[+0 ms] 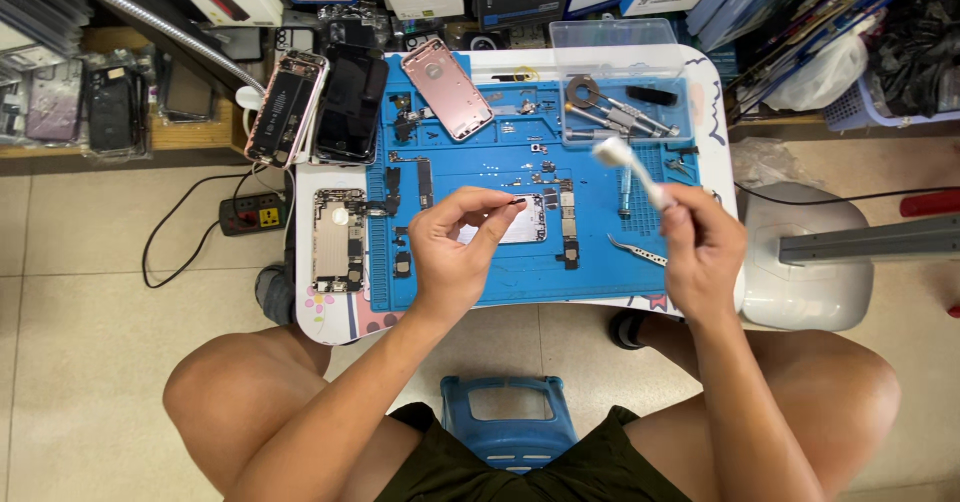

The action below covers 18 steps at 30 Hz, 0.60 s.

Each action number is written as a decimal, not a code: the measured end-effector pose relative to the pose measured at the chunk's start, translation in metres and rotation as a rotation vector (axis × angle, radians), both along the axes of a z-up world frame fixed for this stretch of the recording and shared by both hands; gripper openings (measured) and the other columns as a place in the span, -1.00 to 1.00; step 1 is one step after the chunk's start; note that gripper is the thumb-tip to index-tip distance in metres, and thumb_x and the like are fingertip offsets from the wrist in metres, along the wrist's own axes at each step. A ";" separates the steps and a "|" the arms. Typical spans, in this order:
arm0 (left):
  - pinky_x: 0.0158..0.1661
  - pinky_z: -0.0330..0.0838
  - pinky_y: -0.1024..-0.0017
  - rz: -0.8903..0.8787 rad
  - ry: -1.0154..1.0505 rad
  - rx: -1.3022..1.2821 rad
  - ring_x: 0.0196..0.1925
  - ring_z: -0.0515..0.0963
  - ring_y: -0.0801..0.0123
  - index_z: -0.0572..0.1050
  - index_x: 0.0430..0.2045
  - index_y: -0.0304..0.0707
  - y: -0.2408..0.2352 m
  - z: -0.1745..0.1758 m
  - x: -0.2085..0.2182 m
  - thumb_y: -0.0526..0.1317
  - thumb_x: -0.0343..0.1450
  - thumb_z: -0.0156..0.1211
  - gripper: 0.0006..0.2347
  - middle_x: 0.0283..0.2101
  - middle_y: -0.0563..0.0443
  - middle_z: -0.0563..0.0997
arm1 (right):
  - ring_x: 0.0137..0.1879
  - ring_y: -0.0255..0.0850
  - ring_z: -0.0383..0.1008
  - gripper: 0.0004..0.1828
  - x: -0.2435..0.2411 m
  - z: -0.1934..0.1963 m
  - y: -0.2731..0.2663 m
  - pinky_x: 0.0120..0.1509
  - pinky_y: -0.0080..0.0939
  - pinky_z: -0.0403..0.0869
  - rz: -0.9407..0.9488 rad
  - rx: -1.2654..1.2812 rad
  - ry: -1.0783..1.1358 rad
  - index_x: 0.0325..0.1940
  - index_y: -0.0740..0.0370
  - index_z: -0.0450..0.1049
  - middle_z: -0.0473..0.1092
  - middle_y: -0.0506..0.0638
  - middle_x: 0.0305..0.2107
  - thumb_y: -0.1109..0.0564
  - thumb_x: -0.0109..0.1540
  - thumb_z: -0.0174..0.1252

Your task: The person cleans a small electronic component using a cotton swab. They hold the component with one hand and gently wipe its surface with the swab held in the other hand.

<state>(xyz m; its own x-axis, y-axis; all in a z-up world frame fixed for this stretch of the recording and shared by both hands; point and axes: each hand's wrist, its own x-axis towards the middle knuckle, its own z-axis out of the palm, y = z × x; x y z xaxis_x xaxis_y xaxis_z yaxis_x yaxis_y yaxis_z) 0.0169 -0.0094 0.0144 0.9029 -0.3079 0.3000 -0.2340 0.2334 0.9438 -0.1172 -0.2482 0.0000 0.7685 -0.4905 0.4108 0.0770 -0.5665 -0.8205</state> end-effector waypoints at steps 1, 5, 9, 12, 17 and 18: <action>-0.34 0.54 0.56 0.011 -0.002 0.002 -0.31 0.72 0.47 0.70 -0.33 -0.21 0.001 0.003 0.000 -0.36 0.41 0.43 -0.96 -0.37 -0.01 0.77 | -0.43 -0.24 0.20 -0.72 0.005 0.009 0.013 -0.26 -0.21 0.31 0.011 0.002 -0.002 0.03 0.32 0.61 0.32 0.04 -0.59 0.16 0.46 0.00; -0.38 0.54 0.55 0.020 -0.012 -0.038 -0.34 0.72 0.46 0.70 -0.34 -0.19 0.001 0.007 -0.002 -0.36 0.40 0.43 -0.95 -0.38 -0.02 0.76 | -0.50 -0.30 0.17 -0.81 0.013 0.024 0.046 -0.39 -0.33 0.27 0.098 -0.061 -0.038 -0.07 0.23 0.69 0.38 -0.03 -0.56 0.12 0.37 0.22; -0.40 0.56 0.53 0.028 -0.007 -0.059 -0.33 0.73 0.40 0.69 -0.35 -0.22 0.003 0.005 -0.002 -0.34 0.42 0.41 -0.98 -0.38 -0.05 0.76 | -0.49 -0.27 0.25 -0.84 0.015 0.023 0.051 -0.41 -0.30 0.31 0.099 -0.125 -0.079 -0.08 0.19 0.71 0.46 -0.01 -0.49 0.10 0.33 0.31; -0.42 0.56 0.53 0.040 -0.017 -0.052 -0.34 0.74 0.36 0.67 -0.34 -0.23 0.007 0.010 -0.004 -0.34 0.43 0.37 -0.99 -0.38 -0.06 0.76 | -0.48 -0.31 0.19 -0.83 0.015 0.022 0.047 -0.42 -0.32 0.26 0.057 -0.134 -0.106 -0.06 0.24 0.71 0.44 0.00 -0.47 0.13 0.37 0.29; -0.41 0.57 0.53 0.059 -0.073 -0.025 -0.33 0.74 0.36 0.67 -0.34 -0.21 0.012 0.018 -0.004 -0.34 0.43 0.38 -0.98 -0.37 -0.04 0.76 | -0.48 -0.30 0.21 -0.83 0.012 0.028 0.054 -0.43 -0.32 0.27 0.096 -0.102 -0.090 -0.09 0.25 0.71 0.46 0.01 -0.48 0.14 0.32 0.31; -0.41 0.57 0.54 0.064 -0.088 -0.020 -0.32 0.73 0.37 0.67 -0.34 -0.19 0.012 0.020 -0.004 -0.34 0.43 0.38 -0.98 -0.37 -0.01 0.75 | -0.49 -0.30 0.23 -0.84 0.012 0.029 0.057 -0.44 -0.32 0.29 0.113 -0.104 -0.065 -0.09 0.22 0.72 0.48 0.01 -0.47 0.14 0.30 0.34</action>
<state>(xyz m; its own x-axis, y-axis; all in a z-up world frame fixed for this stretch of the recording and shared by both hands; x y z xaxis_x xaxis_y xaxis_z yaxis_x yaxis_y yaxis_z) 0.0124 0.0023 0.0340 0.8905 -0.2435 0.3842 -0.3304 0.2343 0.9143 -0.1050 -0.1914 0.0293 0.7863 -0.3548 0.5058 0.1964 -0.6326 -0.7492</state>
